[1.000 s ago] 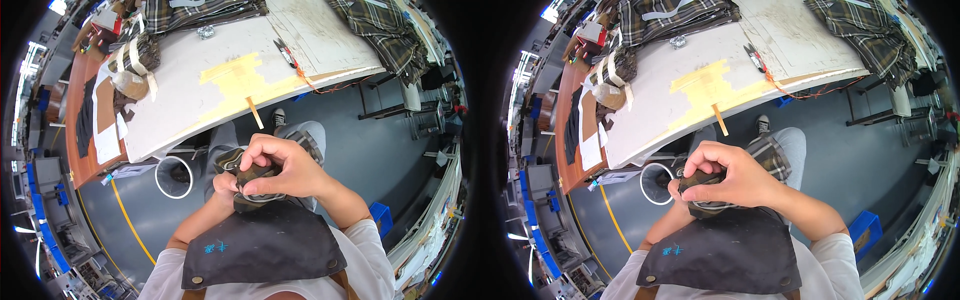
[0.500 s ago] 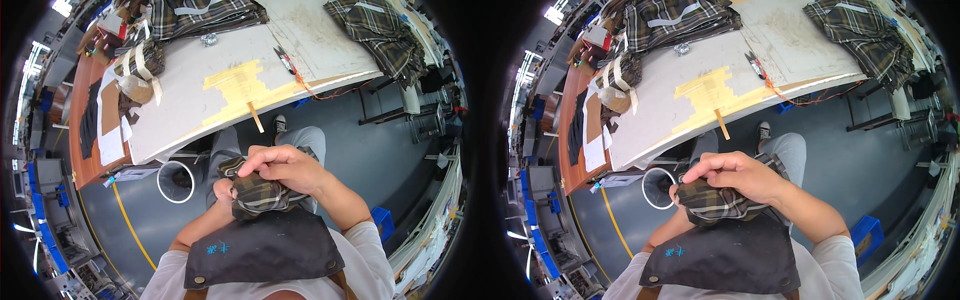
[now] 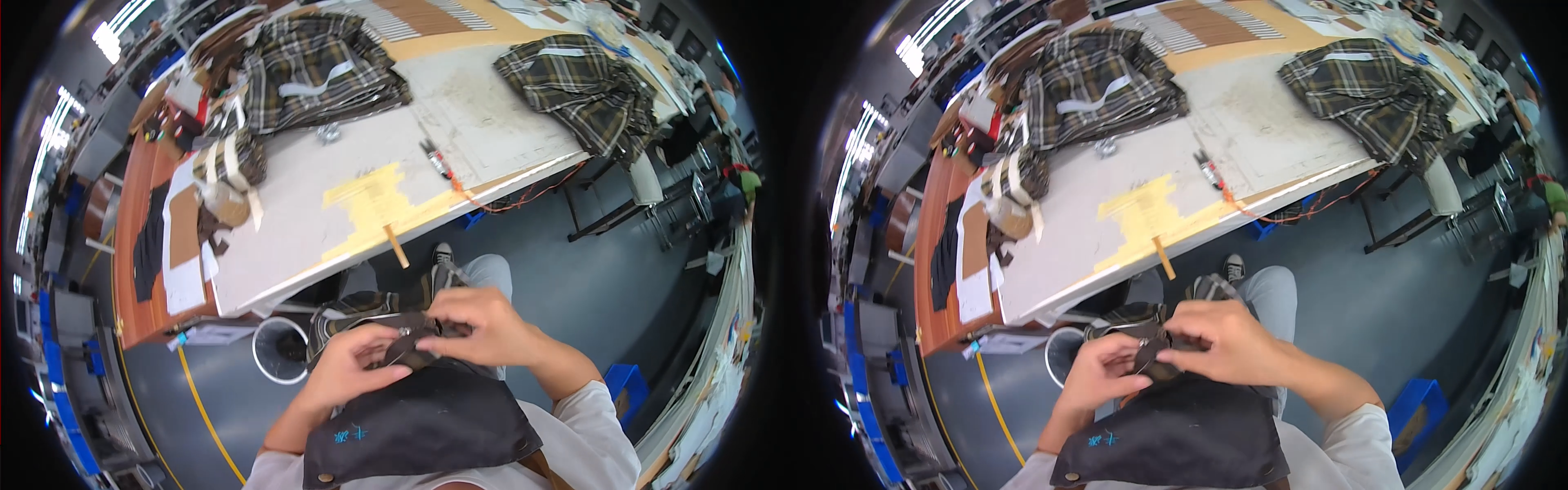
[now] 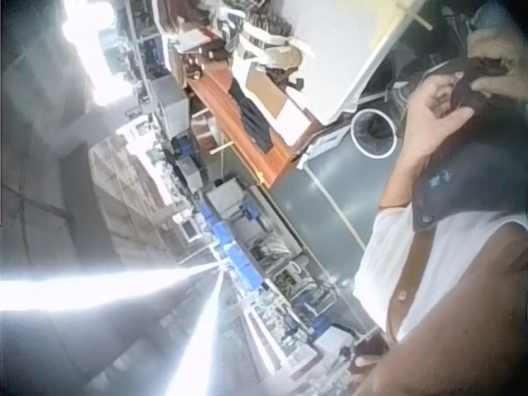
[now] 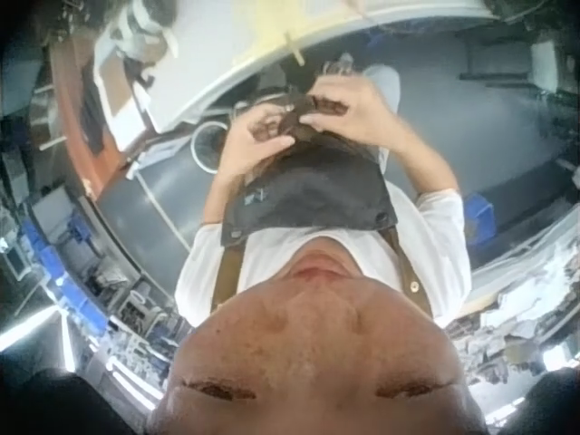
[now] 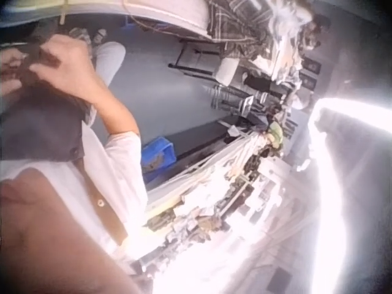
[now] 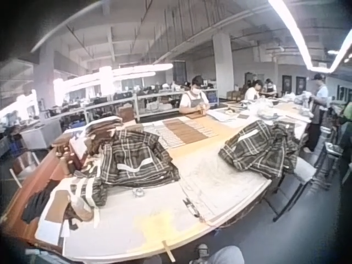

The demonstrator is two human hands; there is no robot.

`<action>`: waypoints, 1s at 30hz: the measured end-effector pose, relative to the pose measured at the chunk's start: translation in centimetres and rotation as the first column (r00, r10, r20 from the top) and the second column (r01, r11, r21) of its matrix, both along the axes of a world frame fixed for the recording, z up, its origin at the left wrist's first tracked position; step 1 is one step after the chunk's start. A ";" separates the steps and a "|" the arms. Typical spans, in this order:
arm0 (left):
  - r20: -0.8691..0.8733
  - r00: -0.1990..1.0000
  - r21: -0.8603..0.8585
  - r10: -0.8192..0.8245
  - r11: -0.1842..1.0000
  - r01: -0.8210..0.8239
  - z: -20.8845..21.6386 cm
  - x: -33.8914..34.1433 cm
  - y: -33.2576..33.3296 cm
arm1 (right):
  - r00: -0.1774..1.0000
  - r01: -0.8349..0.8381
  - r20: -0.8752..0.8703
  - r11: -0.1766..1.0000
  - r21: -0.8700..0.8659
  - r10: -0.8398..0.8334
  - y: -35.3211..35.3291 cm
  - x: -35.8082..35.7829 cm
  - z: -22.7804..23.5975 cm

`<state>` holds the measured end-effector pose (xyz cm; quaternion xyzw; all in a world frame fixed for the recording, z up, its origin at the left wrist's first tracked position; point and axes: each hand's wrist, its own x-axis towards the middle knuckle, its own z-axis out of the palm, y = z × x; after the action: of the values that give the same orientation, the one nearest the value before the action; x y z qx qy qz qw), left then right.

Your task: Assembling and trimming plaid fabric straps and garment components in a workshop.

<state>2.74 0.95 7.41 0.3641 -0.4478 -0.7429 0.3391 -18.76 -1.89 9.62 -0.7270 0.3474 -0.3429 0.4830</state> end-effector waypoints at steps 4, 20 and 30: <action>0.429 0.866 -0.405 0.258 0.911 -0.071 2.8 -0.9 -0.8 | 0.988 -0.083 0.117 0.984 -0.157 0.102 -2.3 -1.0 2.3; -0.051 0.342 -0.711 0.938 -0.275 0.647 14.0 0.4 -35.2 | -0.062 0.006 -0.471 0.472 -0.882 -0.880 -29.3 -26.3 -7.9; 0.693 0.221 -0.658 0.687 0.476 0.584 1.3 2.0 -44.1 | 0.466 0.603 0.084 0.246 -0.759 -0.881 -30.0 -28.2 5.9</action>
<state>4.69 -43.19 8.68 0.5246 -0.8393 0.0302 0.1397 -46.95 -31.90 15.51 -0.6362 0.5766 -0.4948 -0.1338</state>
